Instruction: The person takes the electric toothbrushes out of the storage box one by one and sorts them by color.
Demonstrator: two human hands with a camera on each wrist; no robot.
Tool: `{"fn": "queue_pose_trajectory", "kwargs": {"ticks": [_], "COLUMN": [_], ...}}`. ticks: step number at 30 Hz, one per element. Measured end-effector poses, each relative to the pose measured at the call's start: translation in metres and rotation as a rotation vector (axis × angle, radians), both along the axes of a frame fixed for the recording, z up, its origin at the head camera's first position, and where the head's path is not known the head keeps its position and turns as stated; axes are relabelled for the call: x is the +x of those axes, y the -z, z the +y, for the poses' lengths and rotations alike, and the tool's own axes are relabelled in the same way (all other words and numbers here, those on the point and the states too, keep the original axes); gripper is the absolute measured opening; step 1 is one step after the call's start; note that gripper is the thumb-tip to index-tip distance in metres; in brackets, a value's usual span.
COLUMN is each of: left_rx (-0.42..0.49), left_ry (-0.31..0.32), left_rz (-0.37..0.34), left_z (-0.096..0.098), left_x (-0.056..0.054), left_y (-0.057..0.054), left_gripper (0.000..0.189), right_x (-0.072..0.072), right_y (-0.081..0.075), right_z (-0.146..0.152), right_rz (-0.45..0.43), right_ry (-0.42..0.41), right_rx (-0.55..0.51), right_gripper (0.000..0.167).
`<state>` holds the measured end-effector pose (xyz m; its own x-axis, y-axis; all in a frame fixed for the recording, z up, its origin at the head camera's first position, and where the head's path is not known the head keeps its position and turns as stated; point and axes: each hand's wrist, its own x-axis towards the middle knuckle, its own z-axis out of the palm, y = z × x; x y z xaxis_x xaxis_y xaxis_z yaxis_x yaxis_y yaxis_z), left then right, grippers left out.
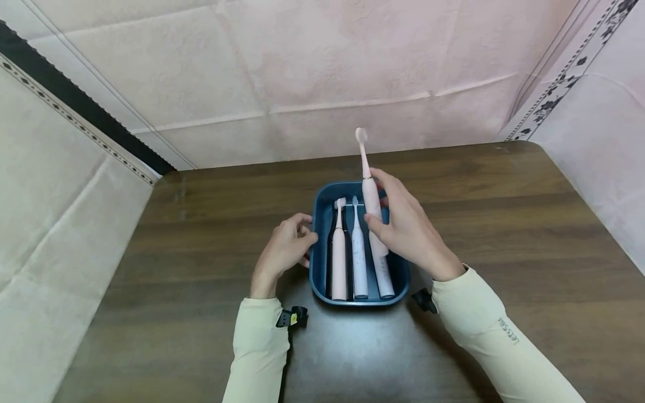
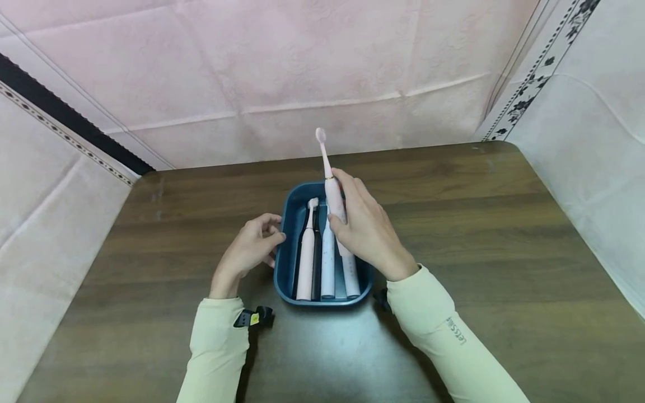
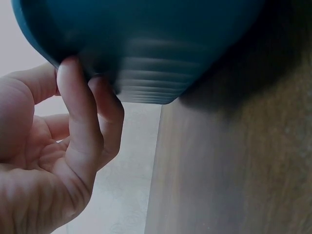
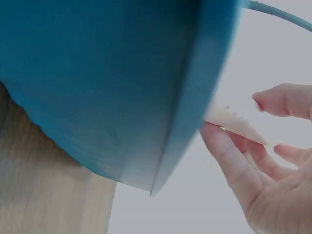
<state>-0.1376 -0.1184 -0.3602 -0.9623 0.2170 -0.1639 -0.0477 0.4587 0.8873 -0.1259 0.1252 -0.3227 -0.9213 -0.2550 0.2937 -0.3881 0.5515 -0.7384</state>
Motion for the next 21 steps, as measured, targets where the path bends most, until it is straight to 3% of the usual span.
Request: {"fn": "queue_pose_trajectory", "kwargs": {"ticks": [7, 21], "left_rx": [0.011, 0.018], "left_ry": [-0.005, 0.004], "left_rz": [0.013, 0.005], "left_z": [0.000, 0.001], "left_x": [0.001, 0.001], "left_y": [0.003, 0.004], "left_gripper": [0.040, 0.039], "right_x": [-0.001, -0.004], "right_y": [0.002, 0.004], "right_z": [0.003, 0.016], "right_rz": [0.144, 0.229], "right_ry": [0.018, 0.092], "right_rx": [-0.068, -0.096], "right_gripper": [0.076, 0.080]}}
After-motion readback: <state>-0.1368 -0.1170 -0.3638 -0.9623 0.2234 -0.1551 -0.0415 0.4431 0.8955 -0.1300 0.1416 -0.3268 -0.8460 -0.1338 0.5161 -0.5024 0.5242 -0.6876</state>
